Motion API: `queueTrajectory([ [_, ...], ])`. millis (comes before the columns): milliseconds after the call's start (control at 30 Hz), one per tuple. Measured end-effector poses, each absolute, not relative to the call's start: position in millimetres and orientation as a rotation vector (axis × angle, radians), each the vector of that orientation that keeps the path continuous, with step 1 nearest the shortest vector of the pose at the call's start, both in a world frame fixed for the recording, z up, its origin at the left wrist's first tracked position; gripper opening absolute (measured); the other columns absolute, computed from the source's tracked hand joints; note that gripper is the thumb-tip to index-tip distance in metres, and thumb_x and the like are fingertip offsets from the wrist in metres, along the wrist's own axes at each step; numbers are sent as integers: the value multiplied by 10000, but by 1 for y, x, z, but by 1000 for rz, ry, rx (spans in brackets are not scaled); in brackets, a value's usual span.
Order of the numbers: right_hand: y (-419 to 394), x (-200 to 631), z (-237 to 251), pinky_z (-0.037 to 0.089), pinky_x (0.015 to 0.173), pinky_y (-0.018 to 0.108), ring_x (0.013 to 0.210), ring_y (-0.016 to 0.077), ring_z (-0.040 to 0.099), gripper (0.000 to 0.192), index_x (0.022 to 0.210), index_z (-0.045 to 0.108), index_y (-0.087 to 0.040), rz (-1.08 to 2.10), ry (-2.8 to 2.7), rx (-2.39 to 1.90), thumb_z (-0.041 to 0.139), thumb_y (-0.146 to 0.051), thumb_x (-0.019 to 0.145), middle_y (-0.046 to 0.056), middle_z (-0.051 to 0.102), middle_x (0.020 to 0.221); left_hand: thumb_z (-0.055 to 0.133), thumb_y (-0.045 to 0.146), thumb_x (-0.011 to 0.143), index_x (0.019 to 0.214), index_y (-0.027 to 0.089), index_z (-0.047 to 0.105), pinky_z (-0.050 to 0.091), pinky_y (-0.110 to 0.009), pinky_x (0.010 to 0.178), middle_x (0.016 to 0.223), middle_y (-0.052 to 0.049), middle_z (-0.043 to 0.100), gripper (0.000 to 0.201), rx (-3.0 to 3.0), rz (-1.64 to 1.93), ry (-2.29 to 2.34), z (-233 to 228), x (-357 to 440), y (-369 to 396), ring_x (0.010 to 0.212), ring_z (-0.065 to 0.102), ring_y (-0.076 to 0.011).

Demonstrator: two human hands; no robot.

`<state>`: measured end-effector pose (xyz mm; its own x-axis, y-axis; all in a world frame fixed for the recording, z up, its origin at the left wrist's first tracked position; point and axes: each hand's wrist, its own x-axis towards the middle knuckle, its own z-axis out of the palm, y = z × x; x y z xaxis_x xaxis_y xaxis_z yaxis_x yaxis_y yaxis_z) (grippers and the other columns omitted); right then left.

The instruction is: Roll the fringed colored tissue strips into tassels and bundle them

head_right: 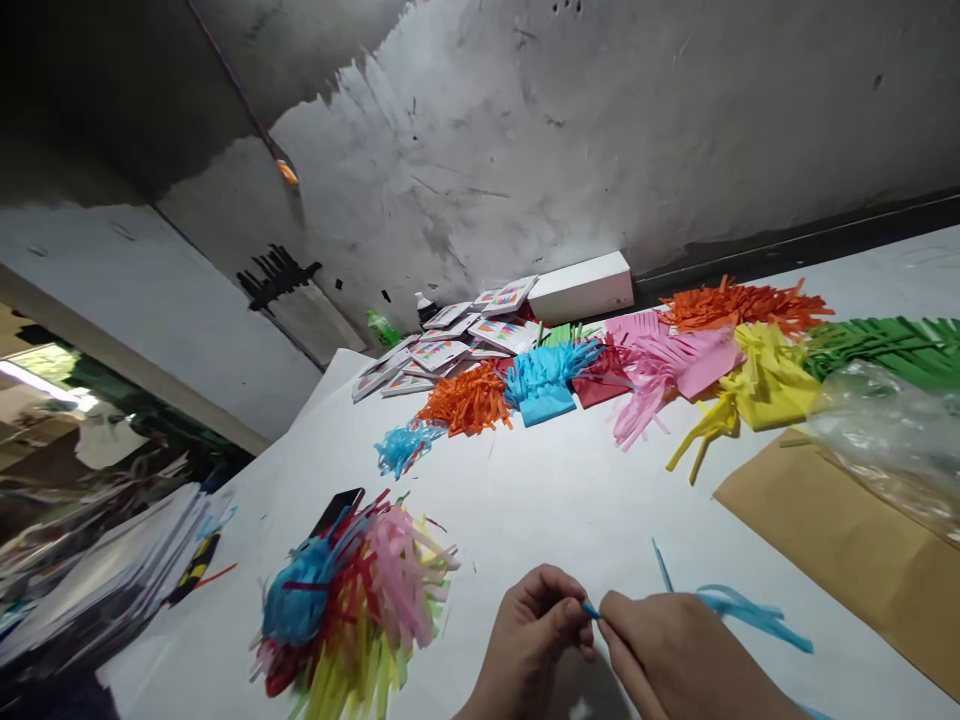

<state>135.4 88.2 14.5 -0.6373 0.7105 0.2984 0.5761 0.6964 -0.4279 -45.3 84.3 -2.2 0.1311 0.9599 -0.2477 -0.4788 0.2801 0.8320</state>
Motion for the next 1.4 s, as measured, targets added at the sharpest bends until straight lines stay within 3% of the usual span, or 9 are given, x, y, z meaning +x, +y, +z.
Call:
queueTrajectory([
  [133, 90, 140, 26, 256, 442, 299, 432, 158, 598, 237, 761, 495, -244, 270, -2511, -854, 386, -109, 923, -23, 634, 580, 962, 454, 624, 764, 123, 687, 518, -224, 519, 562, -8, 691, 452, 784, 1122, 925, -2, -46, 80, 492, 638, -111],
  [333, 86, 144, 34, 258, 474, 278, 525, 176, 661, 206, 729, 505, -228, 464, -2583, -965, 474, -148, 916, -2, 688, 646, 893, 440, 738, 791, 132, 670, 487, -212, 546, 665, 5, 658, 384, 960, 1122, 870, -3, -47, 71, 530, 604, -84],
  [433, 84, 144, 39, 270, 493, 253, 556, 155, 662, 243, 731, 503, -220, 677, -2569, -980, 454, -195, 968, -3, 701, 675, 840, 434, 803, 818, 142, 673, 463, -210, 542, 658, 3, 650, 337, 1046, 1157, 862, -12, -50, 69, 529, 591, -87],
  [567, 84, 145, 44, 265, 529, 261, 599, 163, 642, 218, 737, 500, -218, 739, -2558, -1056, 435, -203, 945, 17, 691, 686, 799, 405, 851, 856, 153, 688, 465, -214, 562, 699, -6, 656, 275, 1126, 1169, 874, -19, -54, 66, 560, 590, -94],
  [833, 85, 148, 36, 226, 532, 270, 564, 131, 473, 279, 688, 401, -217, 936, -2464, -1112, 392, -268, 963, -14, 574, 628, 753, 373, 895, 879, 166, 691, 466, -211, 592, 737, -13, 645, 216, 1210, 1165, 876, -18, -56, 63, 612, 589, -103],
  [1033, 85, 146, 37, 243, 535, 263, 583, 142, 524, 302, 735, 490, -221, 978, -2470, -1114, 355, -294, 996, 5, 644, 682, 711, 375, 929, 905, 170, 687, 473, -222, 614, 757, -15, 639, 207, 1311, 1147, 915, -11, -59, 63, 625, 594, -108],
  [1400, 80, 142, 18, 254, 512, 294, 535, 162, 618, 267, 764, 520, -221, 497, -2461, -1035, 379, -167, 984, 5, 661, 645, 723, 363, 920, 943, 177, 744, 548, -264, 683, 819, -47, 679, 189, 1370, 1092, 942, 3, -56, 66, 691, 700, -156],
])
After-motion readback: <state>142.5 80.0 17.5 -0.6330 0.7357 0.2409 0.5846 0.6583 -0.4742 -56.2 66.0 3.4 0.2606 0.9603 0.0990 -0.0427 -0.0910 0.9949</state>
